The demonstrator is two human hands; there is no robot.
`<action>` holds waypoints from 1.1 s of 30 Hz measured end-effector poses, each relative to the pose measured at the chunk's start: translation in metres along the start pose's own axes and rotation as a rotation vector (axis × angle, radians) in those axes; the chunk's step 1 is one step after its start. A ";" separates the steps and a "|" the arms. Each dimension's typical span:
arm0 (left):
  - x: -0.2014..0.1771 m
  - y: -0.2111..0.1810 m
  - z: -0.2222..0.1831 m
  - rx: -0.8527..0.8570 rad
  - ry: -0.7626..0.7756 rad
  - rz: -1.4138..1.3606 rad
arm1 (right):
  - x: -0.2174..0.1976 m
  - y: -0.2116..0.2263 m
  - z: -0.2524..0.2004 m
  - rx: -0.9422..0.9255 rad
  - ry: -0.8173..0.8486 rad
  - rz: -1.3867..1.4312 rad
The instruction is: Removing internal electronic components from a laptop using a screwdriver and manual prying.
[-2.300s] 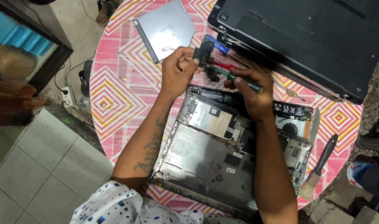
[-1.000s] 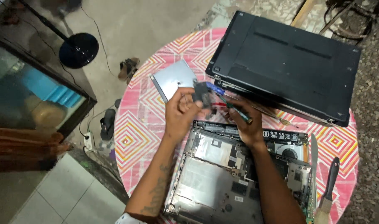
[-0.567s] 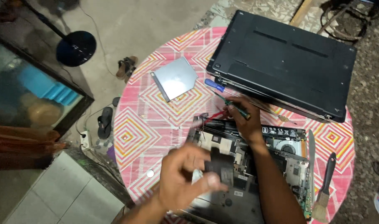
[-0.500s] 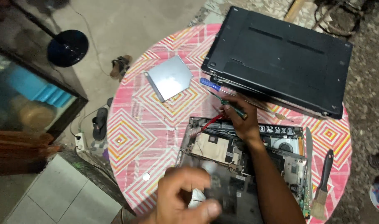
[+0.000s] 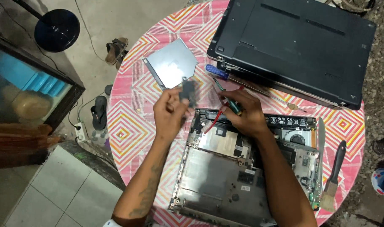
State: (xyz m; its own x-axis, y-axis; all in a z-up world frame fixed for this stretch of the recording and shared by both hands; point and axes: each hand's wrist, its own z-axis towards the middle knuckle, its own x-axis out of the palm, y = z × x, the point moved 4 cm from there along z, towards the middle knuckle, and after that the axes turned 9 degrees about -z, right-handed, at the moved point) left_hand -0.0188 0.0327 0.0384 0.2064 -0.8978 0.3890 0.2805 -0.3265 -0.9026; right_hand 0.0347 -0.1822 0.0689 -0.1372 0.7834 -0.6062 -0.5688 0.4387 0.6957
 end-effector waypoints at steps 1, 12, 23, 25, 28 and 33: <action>-0.004 0.010 0.002 -0.001 -0.001 -0.002 | 0.002 -0.005 -0.002 0.001 0.002 -0.002; -0.015 0.051 -0.001 -0.018 -0.022 -0.117 | 0.012 -0.013 -0.009 -0.014 0.170 -0.279; -0.012 0.057 0.002 -0.057 -0.029 -0.122 | 0.016 -0.020 -0.010 -0.098 0.140 -0.371; -0.013 0.059 0.002 -0.059 -0.034 -0.123 | 0.016 -0.023 -0.012 -0.109 0.155 -0.354; -0.014 0.063 0.003 -0.066 -0.044 -0.119 | 0.012 -0.025 -0.011 -0.099 0.158 -0.197; -0.011 0.073 -0.002 -0.128 -0.026 -0.081 | 0.002 -0.034 -0.013 -0.001 -0.043 0.025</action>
State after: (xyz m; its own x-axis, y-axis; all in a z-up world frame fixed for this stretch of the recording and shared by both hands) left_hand -0.0028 0.0184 -0.0324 0.2122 -0.8595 0.4649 0.1756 -0.4345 -0.8834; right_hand 0.0431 -0.2012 0.0391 -0.1164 0.8127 -0.5710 -0.5665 0.4179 0.7102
